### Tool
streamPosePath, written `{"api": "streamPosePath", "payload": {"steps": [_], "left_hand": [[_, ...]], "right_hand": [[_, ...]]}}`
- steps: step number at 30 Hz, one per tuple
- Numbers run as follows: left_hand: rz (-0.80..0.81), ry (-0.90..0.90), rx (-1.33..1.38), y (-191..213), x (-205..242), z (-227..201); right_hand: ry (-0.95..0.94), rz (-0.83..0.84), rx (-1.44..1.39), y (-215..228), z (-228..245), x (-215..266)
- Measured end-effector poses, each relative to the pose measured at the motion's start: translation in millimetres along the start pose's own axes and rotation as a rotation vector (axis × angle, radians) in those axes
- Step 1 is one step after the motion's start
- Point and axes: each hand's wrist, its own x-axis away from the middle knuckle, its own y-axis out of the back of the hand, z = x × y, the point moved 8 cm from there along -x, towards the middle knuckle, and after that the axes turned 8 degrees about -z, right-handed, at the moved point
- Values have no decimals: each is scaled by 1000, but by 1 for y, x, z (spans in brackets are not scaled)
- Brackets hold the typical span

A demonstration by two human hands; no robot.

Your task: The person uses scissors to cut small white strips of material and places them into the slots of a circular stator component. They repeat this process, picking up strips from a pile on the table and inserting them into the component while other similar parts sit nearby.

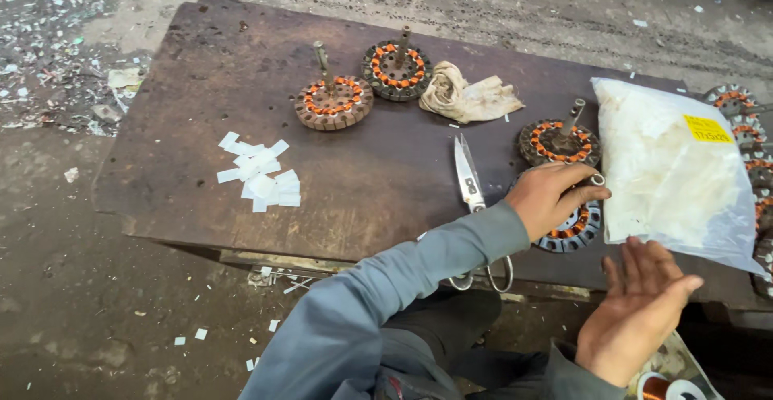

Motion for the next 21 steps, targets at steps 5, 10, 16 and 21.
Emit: {"api": "streamPosePath", "payload": {"steps": [5, 10, 16, 21], "left_hand": [[3, -97, -48, -22, 15, 25], [103, -57, -70, -14, 27, 40], [131, -175, -121, 53, 1, 4], [-166, -192, -733, 208, -13, -8]], "right_hand": [[-12, -15, 117, 9, -16, 6], [-52, 89, 113, -10, -41, 11], [-163, 64, 93, -6, -70, 13], [-163, -34, 90, 37, -80, 17]]}}
